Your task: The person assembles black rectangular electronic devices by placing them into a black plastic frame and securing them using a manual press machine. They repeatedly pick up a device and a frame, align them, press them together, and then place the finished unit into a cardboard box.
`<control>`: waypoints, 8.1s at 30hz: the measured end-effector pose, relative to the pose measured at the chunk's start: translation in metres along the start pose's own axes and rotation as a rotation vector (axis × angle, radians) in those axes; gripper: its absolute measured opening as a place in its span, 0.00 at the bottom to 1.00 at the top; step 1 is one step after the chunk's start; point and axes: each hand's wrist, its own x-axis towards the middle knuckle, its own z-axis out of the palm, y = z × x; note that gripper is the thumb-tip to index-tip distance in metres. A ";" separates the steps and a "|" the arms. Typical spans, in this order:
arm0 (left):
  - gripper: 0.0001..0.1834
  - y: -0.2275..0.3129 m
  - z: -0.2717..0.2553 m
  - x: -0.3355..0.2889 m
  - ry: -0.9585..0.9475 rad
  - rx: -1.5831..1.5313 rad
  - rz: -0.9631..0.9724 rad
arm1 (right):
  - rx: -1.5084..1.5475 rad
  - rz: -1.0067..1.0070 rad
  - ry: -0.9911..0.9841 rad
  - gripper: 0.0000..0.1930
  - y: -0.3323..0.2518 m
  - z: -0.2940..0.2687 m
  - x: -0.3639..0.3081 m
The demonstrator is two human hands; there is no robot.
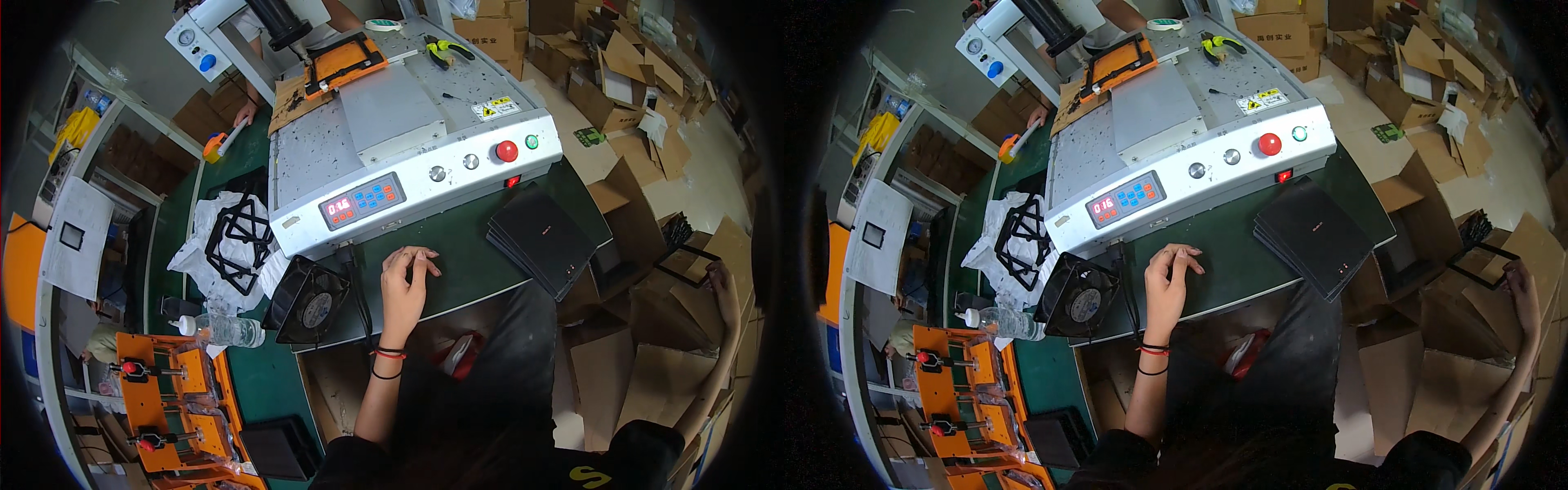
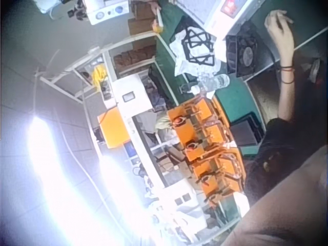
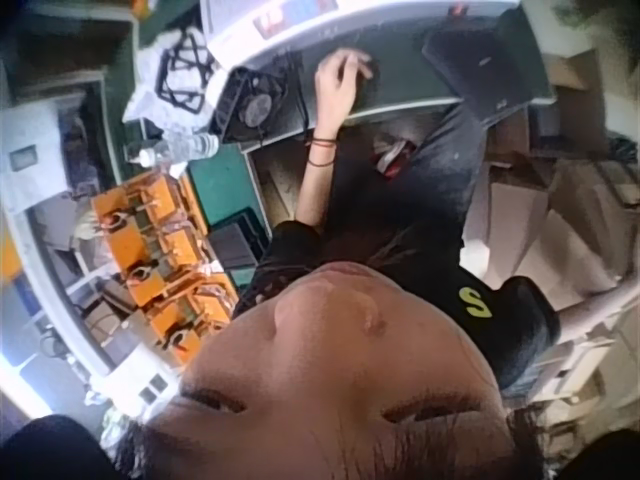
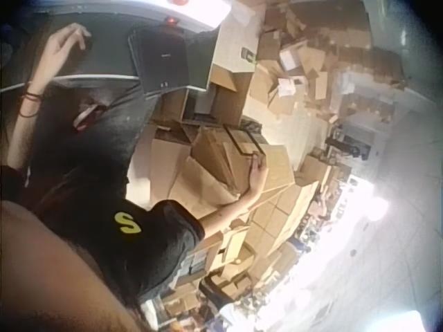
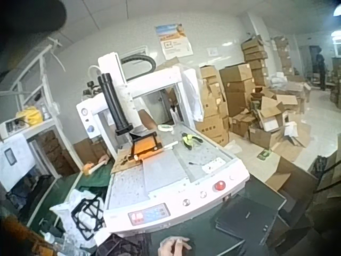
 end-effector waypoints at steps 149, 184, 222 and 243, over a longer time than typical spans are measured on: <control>0.59 0.149 -0.100 -0.084 0.056 -0.194 -0.164 | -0.239 -0.661 0.488 0.21 -0.306 0.293 0.107; 0.84 0.060 0.008 -0.123 -0.776 -1.934 -0.187 | -0.252 -0.483 0.339 0.40 -0.289 0.268 -0.006; 0.68 0.055 0.007 -0.088 -0.227 -1.401 -0.213 | 0.192 -0.679 0.053 0.40 -0.358 0.308 -0.101; 0.70 0.045 0.014 -0.085 -0.214 -1.420 -0.218 | -0.111 -0.677 0.047 0.33 -0.369 0.312 -0.107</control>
